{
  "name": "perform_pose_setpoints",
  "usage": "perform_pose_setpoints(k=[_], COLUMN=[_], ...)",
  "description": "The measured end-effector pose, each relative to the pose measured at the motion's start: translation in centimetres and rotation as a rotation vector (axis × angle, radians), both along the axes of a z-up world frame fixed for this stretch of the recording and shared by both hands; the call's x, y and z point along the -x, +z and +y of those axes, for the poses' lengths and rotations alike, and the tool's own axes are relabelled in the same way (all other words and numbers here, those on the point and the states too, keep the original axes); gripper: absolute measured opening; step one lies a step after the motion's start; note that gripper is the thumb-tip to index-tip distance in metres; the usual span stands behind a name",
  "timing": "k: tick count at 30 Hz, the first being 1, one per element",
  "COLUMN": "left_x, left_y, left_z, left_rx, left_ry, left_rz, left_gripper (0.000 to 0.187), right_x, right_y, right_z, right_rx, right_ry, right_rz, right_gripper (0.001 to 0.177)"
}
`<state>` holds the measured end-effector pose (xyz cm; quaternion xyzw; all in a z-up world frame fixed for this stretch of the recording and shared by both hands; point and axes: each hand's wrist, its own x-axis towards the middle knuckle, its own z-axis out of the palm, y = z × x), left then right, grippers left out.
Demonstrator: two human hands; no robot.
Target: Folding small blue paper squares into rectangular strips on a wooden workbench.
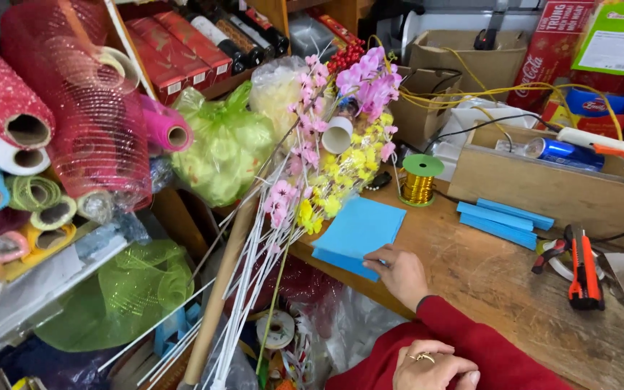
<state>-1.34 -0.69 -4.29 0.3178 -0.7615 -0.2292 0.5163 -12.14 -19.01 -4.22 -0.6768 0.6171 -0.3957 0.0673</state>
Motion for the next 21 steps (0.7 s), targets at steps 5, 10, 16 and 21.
perform_pose_setpoints(k=[5,10,16,21], left_x=[-2.9,-5.8,-1.0,2.3], left_y=[4.4,-0.1,-2.4,-5.6], left_z=[-1.3,-9.0,-15.3,-17.9], left_rx=[-0.24,-0.145,0.157,0.249], left_ry=[0.058,0.04,-0.252,-0.352], left_rz=[0.357,-0.074,-0.452,-0.525], left_gripper=[0.009,0.027,0.038,0.025], right_x=[5.5,13.4,16.2,15.8], right_y=[2.0,-3.0,-7.5,-6.2], right_z=[5.7,14.1,15.3,14.8], right_rx=[0.445,0.225,0.14,0.194], right_ry=[0.011,-0.114,-0.153,-0.12], right_rz=[0.237,0.391,0.224,0.222], right_gripper=[0.015,0.02,0.022,0.021])
